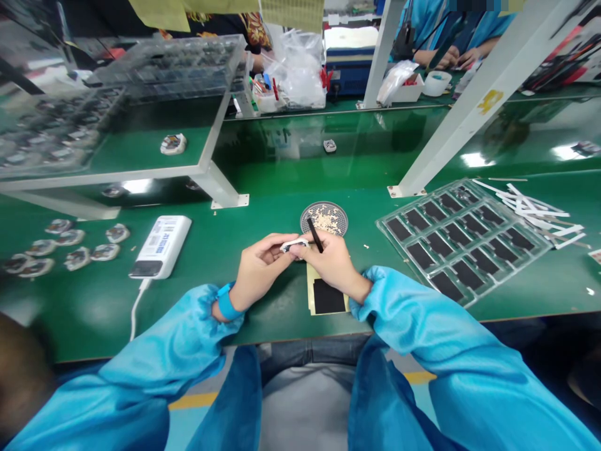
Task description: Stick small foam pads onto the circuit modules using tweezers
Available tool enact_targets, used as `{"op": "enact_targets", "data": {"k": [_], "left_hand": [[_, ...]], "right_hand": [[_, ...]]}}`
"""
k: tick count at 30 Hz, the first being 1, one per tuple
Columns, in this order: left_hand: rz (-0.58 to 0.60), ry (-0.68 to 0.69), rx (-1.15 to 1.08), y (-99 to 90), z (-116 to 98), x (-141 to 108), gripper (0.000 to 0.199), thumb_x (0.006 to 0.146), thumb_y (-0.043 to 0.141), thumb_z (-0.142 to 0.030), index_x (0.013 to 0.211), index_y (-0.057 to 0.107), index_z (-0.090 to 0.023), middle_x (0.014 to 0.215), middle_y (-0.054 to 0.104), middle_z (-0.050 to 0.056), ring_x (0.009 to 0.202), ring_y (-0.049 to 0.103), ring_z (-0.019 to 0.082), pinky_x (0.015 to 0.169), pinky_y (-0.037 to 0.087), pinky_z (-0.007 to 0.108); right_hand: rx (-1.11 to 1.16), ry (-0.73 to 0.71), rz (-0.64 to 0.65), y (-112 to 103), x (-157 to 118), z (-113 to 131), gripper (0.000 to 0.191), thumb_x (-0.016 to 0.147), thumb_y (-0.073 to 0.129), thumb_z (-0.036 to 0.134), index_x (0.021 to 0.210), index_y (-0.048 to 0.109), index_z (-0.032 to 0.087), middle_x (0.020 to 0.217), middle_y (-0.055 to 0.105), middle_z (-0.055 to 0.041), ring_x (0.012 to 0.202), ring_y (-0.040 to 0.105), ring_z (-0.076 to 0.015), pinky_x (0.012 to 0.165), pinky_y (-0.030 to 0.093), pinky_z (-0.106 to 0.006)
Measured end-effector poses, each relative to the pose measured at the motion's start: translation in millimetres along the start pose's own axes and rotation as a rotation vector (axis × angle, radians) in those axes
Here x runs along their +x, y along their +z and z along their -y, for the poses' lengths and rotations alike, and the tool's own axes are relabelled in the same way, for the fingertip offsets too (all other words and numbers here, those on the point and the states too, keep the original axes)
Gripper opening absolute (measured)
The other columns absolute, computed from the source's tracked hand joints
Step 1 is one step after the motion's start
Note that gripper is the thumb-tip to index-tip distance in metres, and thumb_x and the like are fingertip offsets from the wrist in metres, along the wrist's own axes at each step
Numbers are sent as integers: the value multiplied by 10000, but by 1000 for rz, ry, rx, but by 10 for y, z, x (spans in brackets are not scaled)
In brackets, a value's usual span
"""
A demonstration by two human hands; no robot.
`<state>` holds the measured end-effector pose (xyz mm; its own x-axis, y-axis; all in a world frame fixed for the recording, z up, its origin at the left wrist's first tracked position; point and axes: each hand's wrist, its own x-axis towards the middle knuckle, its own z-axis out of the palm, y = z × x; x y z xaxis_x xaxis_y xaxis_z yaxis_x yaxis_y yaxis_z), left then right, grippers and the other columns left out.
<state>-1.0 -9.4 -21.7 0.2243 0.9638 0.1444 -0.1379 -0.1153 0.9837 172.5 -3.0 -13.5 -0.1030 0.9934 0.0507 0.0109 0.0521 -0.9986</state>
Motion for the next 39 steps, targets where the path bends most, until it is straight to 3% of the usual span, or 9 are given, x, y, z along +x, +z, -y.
{"op": "enact_targets", "data": {"k": [8, 14, 18, 20, 25, 32, 39], "left_hand": [[-59, 36, 250, 56, 4, 39, 294, 905, 704, -270, 1178, 752, -170, 1114, 749, 88, 928, 721, 178, 842, 595, 294], [-33, 11, 260, 15, 47, 98, 279, 912, 685, -274, 1154, 749, -151, 1056, 759, 88, 859, 710, 169, 795, 584, 298], [-5, 114, 449, -18, 23, 116, 234, 886, 680, -191, 1102, 770, -169, 920, 717, 45, 753, 635, 118, 709, 536, 243], [8, 144, 513, -22, -1, 108, 240, 880, 674, -163, 1099, 773, -175, 853, 680, 26, 716, 591, 104, 681, 509, 228], [36, 147, 556, -30, -23, 78, 263, 893, 646, -166, 1122, 775, -178, 836, 652, 21, 709, 560, 105, 669, 475, 229], [36, 157, 597, -39, -16, 75, 291, 875, 630, -158, 1131, 766, -186, 788, 607, 9, 708, 551, 116, 667, 462, 234], [15, 92, 502, -17, -31, 89, 198, 866, 660, -189, 1025, 777, -170, 797, 651, 20, 676, 578, 108, 626, 485, 218]], "right_hand": [[-28, -39, -78, 54, 48, -37, 403, 740, 825, 546, 798, 693, 169, 720, 701, -35, 648, 647, -157, 619, 546, -295], [-268, -102, -51, -39, 118, -61, 323, 795, 803, 473, 842, 716, 165, 746, 692, -25, 663, 621, -147, 621, 510, -278], [-416, -379, -58, -204, 171, 15, 148, 902, 722, 324, 955, 721, 185, 903, 712, -42, 855, 666, -170, 813, 540, -320], [-454, -525, 15, -270, 186, 42, 91, 925, 697, 274, 947, 718, 187, 950, 704, -54, 924, 667, -176, 878, 535, -336], [-499, -661, 152, -332, 181, -5, 139, 871, 770, 263, 974, 717, 185, 967, 668, -67, 918, 656, -184, 808, 549, -328], [-598, -662, 197, -324, 126, -24, 180, 937, 689, 261, 1116, 707, 250, 1049, 652, -69, 982, 653, -194, 836, 560, -344], [-715, -560, 251, -332, 104, -9, 159, 997, 585, 283, 1133, 631, 214, 1196, 633, -113, 1086, 643, -221, 911, 563, -373]]}}
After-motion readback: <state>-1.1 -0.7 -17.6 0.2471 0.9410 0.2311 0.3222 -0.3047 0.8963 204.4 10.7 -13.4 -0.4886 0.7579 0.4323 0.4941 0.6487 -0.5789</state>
